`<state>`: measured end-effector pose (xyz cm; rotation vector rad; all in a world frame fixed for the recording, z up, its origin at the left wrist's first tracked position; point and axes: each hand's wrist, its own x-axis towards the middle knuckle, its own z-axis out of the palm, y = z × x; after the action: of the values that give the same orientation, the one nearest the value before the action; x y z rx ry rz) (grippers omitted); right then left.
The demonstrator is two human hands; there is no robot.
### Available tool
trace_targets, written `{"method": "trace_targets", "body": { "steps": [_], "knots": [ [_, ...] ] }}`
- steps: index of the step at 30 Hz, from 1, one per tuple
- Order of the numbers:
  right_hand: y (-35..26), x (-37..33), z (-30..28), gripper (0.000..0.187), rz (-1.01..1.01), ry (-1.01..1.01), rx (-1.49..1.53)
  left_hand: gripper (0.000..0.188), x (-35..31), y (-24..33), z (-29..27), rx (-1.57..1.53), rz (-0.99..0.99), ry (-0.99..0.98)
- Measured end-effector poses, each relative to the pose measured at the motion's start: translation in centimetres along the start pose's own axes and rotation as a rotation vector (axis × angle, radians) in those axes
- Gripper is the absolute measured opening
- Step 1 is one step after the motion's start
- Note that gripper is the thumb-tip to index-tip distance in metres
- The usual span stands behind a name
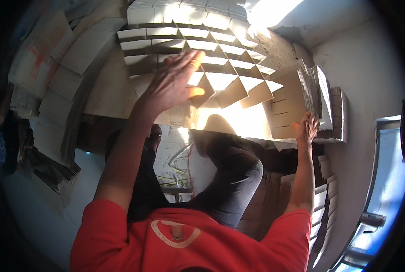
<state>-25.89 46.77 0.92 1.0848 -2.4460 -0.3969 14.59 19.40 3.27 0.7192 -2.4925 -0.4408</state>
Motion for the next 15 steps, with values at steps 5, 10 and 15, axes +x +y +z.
{"method": "trace_targets", "body": {
  "steps": [5, 10, 15],
  "knots": [
    [1.3, 1.6, 0.6, 0.044, 0.022, 0.125, 0.204, 0.054, -1.8, -3.1, -1.5, 0.001, -0.095, 0.319],
    [-0.4, 1.8, -2.6, 0.036, 0.21, 0.051, 0.32, 0.044, -4.4, -5.1, -1.7, -0.127, -0.279, 0.455],
    [-2.0, 1.8, -8.5, 0.026, 0.24, 0.261, 0.526, 0.049, -4.9, -5.7, -2.8, -0.159, -0.296, 0.296]
  ]
}}
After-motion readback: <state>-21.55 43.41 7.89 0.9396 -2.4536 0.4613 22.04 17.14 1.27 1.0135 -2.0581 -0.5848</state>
